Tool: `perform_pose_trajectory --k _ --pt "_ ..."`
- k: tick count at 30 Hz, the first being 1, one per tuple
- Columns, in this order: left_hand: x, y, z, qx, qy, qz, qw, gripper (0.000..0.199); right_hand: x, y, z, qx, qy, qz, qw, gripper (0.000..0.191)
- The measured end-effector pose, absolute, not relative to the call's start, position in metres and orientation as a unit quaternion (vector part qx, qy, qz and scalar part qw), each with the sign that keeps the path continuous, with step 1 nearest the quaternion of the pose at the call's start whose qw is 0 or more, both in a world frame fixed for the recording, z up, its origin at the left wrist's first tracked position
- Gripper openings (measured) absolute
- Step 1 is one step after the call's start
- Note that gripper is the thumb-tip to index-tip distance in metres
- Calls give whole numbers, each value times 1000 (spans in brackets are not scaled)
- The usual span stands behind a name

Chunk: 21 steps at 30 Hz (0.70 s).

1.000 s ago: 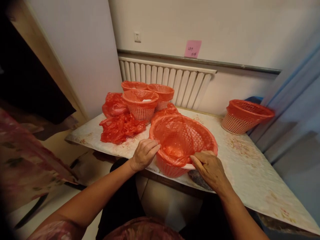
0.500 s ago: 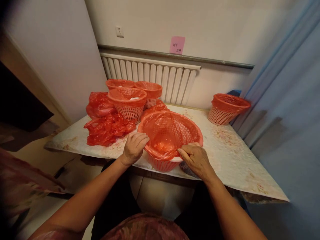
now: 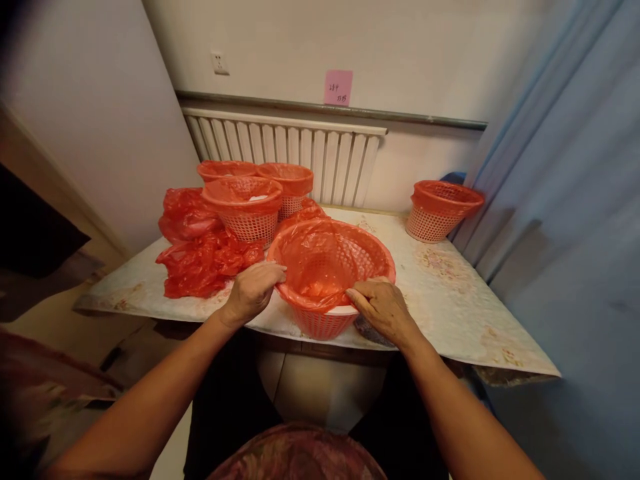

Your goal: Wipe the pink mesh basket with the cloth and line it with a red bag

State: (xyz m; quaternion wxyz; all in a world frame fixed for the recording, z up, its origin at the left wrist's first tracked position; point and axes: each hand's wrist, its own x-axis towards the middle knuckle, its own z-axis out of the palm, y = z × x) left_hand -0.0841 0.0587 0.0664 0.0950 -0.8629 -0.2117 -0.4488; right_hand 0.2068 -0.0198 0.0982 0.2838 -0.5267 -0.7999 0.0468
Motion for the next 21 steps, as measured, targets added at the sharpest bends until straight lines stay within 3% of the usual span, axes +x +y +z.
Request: perform_pose_trajectory --k 6,9,15,17,19,21 --pt "-80 65 99 -817 -386 -426 -47 20 204 -20 107 -552 -771 95 302 44" --pt "-67 75 114 -744 -492 -445 -85 17 200 -16 109 -567 -718 111 388 43" --pt "-56 103 111 -739 -492 -460 -10 14 207 -7 113 -580 -598 115 542 26" --pt "-61 109 105 -724 -486 -489 -4 10 221 -4 109 -585 -565 74 576 32" --pt "-67 112 102 -681 -519 -511 -82 18 240 -1 100 -610 -510 59 604 45" --pt "-73 116 101 -628 -542 -503 -244 27 259 4 86 -636 -437 155 617 51"
